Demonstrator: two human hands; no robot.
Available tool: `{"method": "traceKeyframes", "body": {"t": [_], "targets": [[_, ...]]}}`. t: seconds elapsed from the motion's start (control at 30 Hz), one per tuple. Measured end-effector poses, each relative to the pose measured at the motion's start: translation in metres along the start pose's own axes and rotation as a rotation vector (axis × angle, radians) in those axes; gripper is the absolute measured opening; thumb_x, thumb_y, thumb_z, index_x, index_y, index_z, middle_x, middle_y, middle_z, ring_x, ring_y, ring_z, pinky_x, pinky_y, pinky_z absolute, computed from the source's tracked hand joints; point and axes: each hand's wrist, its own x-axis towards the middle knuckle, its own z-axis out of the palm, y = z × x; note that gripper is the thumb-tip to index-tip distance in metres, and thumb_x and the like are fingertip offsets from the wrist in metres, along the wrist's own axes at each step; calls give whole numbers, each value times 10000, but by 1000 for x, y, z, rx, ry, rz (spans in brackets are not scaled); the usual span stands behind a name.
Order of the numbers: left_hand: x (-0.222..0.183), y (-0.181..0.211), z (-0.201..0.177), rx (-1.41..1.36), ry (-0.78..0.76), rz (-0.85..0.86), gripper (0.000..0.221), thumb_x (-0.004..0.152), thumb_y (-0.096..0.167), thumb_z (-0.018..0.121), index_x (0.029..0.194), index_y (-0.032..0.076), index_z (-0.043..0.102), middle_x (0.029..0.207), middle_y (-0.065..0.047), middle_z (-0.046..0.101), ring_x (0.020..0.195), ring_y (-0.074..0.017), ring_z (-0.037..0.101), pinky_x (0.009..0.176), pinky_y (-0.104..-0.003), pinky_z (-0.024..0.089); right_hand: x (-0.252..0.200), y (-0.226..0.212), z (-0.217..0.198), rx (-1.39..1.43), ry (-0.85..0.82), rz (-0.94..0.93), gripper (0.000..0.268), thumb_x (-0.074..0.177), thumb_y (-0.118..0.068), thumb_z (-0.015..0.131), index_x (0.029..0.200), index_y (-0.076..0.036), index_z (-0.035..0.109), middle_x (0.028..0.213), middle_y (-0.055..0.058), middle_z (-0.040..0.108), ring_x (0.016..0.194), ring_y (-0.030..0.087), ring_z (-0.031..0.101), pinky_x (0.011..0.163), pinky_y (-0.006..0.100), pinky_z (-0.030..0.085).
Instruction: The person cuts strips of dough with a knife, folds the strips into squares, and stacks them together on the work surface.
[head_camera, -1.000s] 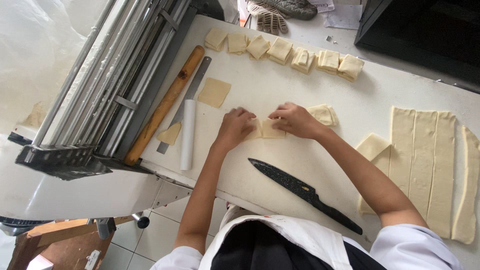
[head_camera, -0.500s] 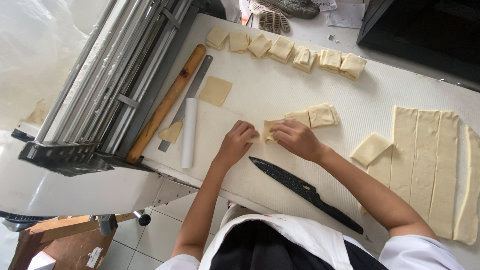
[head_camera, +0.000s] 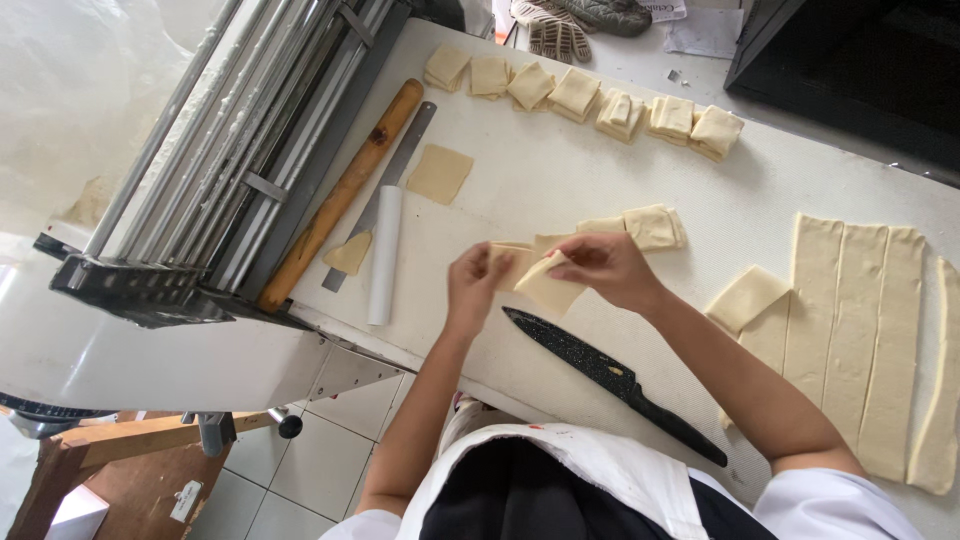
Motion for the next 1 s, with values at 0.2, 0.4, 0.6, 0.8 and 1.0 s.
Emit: {"method": "traceKeyframes", "body": {"t": [0.2,0.4,0.6,0.8,1.0], "targets": [[-5,-4,16,-336,-289,-260,457,1081,364,428,1179,-26,645,1011,-144,722,853,-146,747,731,-305,672,25,-19,18,-383,-54,-107,185,853,-76,805,1032,-29,795,979,73,749,802,130,708,688,252,615],[-12,22,14,-532,-353,-234,653,1074,470,280,1275,-103,519,1077,-224,701,986,-257,754,819,-339,611,36,-9,21,-582,145,-78,225,902,-213,764,1038,-35,784,1021,70,758,868,144,735,773,278,616],[-2,22,15,-653,-367,-285,568,1062,344,500,1301,-171,500,1108,-252,713,1037,-292,758,906,-334,588,56,10,2,-167,-61,412,384,992,-345,602,1171,-25,717,1014,90,754,939,163,706,845,312,570],[-10,34,18,-372,-381,-69,765,836,46,838,1458,-201,467,1120,-192,734,1003,-190,754,896,-277,655,48,4,-3,245,-138,496,439,1018,-321,561,1316,-3,610,1116,93,715,1000,154,703,854,298,597],[-16,74,22,353,-151,1,1091,723,78,867,1593,79,208,830,-144,748,695,-161,745,556,-282,642,32,1,-14,309,-142,395,486,951,-173,651,1411,-68,536,1134,129,683,1025,198,696,855,357,616]]}}
